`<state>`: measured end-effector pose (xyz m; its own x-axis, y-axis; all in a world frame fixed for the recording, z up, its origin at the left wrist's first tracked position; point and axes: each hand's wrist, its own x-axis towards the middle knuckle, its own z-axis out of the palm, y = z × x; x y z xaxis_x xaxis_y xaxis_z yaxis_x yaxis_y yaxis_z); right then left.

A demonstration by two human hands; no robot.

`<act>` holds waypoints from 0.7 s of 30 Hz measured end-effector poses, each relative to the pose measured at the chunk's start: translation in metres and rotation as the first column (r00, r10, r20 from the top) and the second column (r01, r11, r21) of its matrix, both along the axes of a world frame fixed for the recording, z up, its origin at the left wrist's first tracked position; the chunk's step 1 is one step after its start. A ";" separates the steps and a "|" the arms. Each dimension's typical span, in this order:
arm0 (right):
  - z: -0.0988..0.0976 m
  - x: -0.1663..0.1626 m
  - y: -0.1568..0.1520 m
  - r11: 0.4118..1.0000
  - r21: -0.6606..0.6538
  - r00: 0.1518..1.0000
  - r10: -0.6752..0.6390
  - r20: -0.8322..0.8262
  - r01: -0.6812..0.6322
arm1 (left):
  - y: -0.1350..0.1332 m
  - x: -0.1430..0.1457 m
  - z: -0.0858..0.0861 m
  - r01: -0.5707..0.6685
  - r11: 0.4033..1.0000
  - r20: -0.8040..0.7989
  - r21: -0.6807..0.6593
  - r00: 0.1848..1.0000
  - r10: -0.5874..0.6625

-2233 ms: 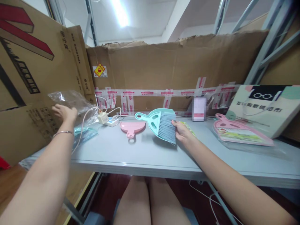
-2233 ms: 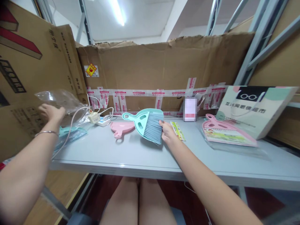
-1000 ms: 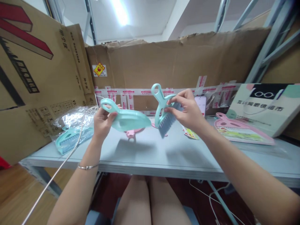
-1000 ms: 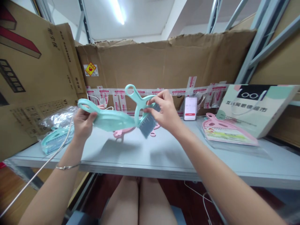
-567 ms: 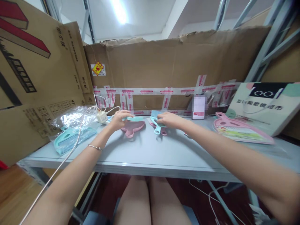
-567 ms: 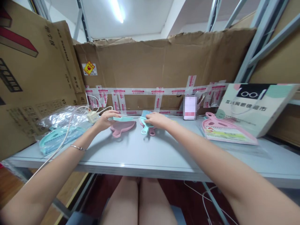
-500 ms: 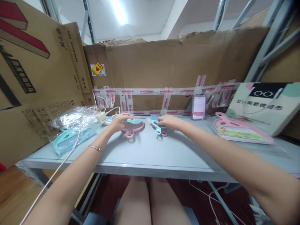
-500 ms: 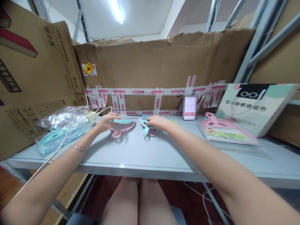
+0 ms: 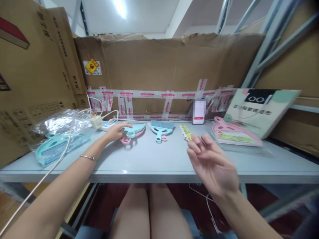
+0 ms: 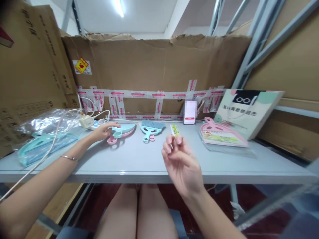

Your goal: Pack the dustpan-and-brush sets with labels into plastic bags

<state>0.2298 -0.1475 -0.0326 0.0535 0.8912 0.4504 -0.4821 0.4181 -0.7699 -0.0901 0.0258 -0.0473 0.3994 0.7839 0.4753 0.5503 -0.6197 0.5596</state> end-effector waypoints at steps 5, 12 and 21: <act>0.012 0.005 -0.045 0.976 -0.158 0.942 0.093 -0.323 -0.151 | 0.007 0.000 -0.001 -0.057 0.981 -0.121 0.185 0.989 0.080; 0.008 0.022 -0.044 0.984 -0.156 0.968 0.049 -0.247 -0.090 | 0.008 -0.002 -0.002 -0.037 0.962 -0.130 0.270 0.989 0.074; -0.056 0.200 0.090 0.498 0.251 0.117 -0.596 0.794 0.830 | 0.004 -0.003 -0.001 -0.037 0.948 -0.112 0.315 0.991 0.076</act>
